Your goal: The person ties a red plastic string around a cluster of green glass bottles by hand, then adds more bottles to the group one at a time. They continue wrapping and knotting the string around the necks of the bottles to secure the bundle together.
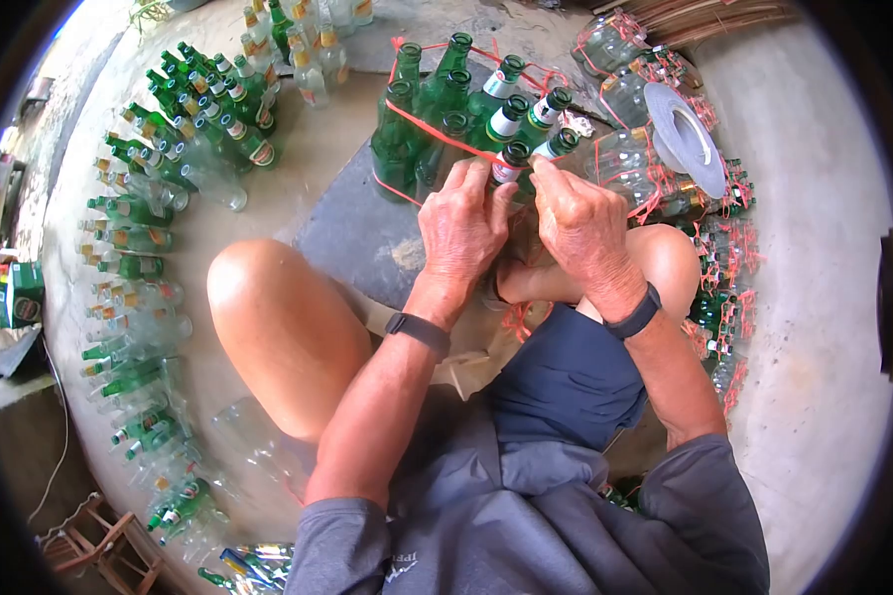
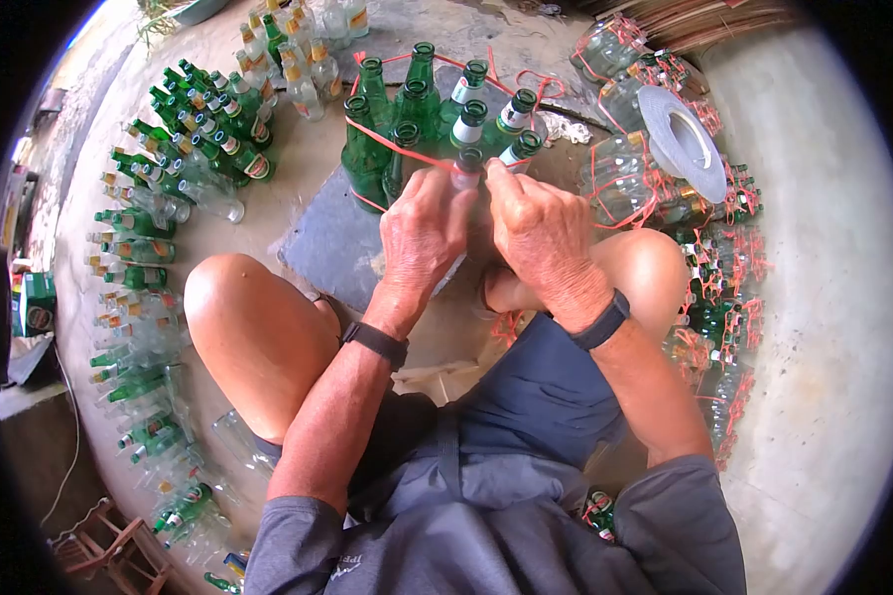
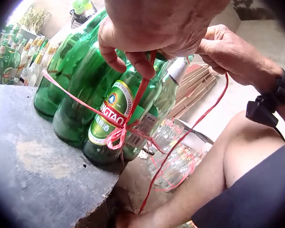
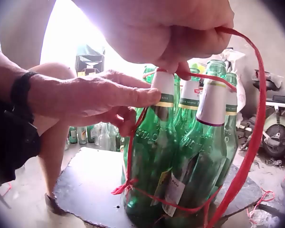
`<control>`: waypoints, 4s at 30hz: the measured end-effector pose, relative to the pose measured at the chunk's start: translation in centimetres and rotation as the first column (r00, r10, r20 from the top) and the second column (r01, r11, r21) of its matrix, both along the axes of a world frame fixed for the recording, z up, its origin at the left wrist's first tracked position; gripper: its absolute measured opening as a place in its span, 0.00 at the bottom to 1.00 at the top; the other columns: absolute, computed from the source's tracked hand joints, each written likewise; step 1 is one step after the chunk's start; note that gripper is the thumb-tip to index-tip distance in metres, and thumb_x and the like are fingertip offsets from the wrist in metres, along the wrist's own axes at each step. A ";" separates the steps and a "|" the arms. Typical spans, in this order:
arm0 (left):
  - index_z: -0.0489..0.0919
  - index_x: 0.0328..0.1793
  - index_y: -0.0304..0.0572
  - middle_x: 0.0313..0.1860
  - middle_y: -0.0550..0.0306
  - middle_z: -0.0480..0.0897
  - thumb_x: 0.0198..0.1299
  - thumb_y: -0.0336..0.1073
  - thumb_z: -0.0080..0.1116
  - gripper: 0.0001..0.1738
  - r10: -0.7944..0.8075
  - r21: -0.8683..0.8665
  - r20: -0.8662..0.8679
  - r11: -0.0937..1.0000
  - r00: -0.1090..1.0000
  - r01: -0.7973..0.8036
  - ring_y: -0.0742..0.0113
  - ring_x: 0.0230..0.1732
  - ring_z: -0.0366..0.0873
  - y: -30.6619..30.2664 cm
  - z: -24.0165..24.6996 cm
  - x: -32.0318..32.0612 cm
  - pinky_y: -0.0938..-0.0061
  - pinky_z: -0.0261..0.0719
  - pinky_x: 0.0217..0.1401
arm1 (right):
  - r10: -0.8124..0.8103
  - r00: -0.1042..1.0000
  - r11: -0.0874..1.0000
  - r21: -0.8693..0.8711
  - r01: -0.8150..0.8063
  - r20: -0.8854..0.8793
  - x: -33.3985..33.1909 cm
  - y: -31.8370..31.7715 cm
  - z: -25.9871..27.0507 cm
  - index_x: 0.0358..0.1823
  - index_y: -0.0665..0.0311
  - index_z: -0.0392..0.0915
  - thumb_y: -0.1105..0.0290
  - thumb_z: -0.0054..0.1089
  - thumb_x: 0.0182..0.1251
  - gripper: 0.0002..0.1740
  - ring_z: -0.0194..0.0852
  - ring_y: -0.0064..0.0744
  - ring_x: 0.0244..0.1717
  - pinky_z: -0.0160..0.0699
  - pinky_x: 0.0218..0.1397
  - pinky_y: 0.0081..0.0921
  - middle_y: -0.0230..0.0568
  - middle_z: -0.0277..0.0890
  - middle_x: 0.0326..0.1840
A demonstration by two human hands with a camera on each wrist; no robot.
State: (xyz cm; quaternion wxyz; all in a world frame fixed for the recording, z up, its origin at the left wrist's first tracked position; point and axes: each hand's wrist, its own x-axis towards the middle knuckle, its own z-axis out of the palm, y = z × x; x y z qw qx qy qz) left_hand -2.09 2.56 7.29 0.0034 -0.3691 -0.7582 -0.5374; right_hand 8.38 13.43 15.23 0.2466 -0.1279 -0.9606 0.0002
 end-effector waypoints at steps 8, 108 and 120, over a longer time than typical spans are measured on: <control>0.83 0.55 0.42 0.47 0.47 0.85 0.65 0.41 0.70 0.17 0.008 0.001 0.000 1.000 1.000 -0.008 0.37 0.41 0.86 0.0 0.2 0.0 0.50 0.83 0.41 | -0.013 1.000 1.000 -0.021 0.012 -0.027 1.2 -1.6 -0.6 0.53 0.60 0.83 0.71 0.66 0.71 0.12 0.89 0.40 0.32 0.85 0.31 0.39 0.37 0.85 0.31; 0.83 0.28 0.40 0.25 0.40 0.83 0.66 0.45 0.69 0.18 0.241 -0.081 0.008 0.967 0.970 -0.240 0.33 0.31 0.83 -1.8 2.7 -3.7 0.46 0.80 0.33 | 0.479 0.672 0.861 -0.156 -0.484 0.565 -9.3 3.2 6.3 0.37 0.65 0.82 0.74 0.62 0.58 0.06 0.81 0.55 0.42 0.81 0.47 0.50 0.49 0.77 0.36; 0.82 0.27 0.36 0.24 0.38 0.82 0.68 0.46 0.67 0.22 0.226 -0.116 0.127 0.970 0.966 -0.212 0.30 0.32 0.82 -2.3 3.5 -3.8 0.46 0.79 0.35 | 0.379 0.666 0.811 0.116 -0.573 0.642 -9.8 3.2 8.1 0.36 0.61 0.83 0.75 0.67 0.56 0.06 0.82 0.46 0.53 0.84 0.55 0.42 0.41 0.78 0.43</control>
